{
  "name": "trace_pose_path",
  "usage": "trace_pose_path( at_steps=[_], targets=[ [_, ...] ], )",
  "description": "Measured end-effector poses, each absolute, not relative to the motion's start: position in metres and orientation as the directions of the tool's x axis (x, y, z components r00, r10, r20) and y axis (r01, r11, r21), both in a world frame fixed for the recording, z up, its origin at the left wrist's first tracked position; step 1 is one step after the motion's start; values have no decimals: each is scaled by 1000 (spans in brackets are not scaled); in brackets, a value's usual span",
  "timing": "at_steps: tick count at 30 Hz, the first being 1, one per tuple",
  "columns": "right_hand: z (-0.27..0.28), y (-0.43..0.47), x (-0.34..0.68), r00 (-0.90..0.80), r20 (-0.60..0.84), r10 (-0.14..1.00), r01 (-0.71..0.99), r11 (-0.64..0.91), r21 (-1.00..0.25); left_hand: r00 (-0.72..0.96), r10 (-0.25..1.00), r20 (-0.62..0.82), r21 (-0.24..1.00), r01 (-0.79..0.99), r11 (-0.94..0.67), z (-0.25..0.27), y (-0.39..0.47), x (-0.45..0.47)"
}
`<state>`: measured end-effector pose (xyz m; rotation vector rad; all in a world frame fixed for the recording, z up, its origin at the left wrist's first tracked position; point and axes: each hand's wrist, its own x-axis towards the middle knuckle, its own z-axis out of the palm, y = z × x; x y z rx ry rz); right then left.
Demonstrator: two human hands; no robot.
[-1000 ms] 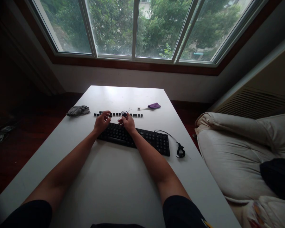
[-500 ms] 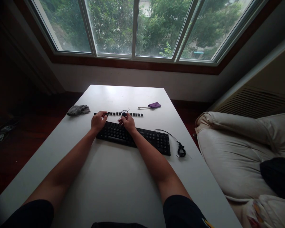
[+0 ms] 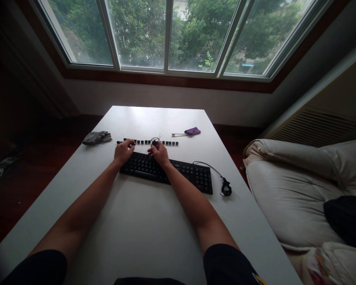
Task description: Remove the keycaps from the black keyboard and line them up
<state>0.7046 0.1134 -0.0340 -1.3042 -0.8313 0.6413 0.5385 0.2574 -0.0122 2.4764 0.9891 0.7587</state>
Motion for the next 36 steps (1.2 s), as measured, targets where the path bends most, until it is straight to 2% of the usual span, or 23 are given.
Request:
trace_pose_path(
  at_steps=[5, 9, 12, 14, 20, 36],
  targets=[
    [-34, 113, 704, 564, 166, 809, 47, 170, -984, 626, 730, 274, 433, 598, -675, -14, 254, 546],
    [-32, 112, 704, 566, 169, 807, 44, 174, -984, 647, 692, 321, 315, 616, -722, -16, 253, 550],
    [-31, 112, 703, 564, 167, 808, 49, 169, -984, 644, 688, 334, 287, 625, -726, -17, 254, 551],
    [-31, 112, 703, 561, 169, 810, 50, 171, -984, 641, 702, 312, 319, 625, -712, -19, 258, 551],
    [-33, 113, 703, 562, 168, 810, 42, 175, -984, 615, 777, 136, 534, 615, -580, -27, 270, 551],
    [-31, 112, 703, 552, 173, 815, 75, 158, -985, 595, 795, 119, 559, 621, -549, -30, 269, 550]
  ],
)
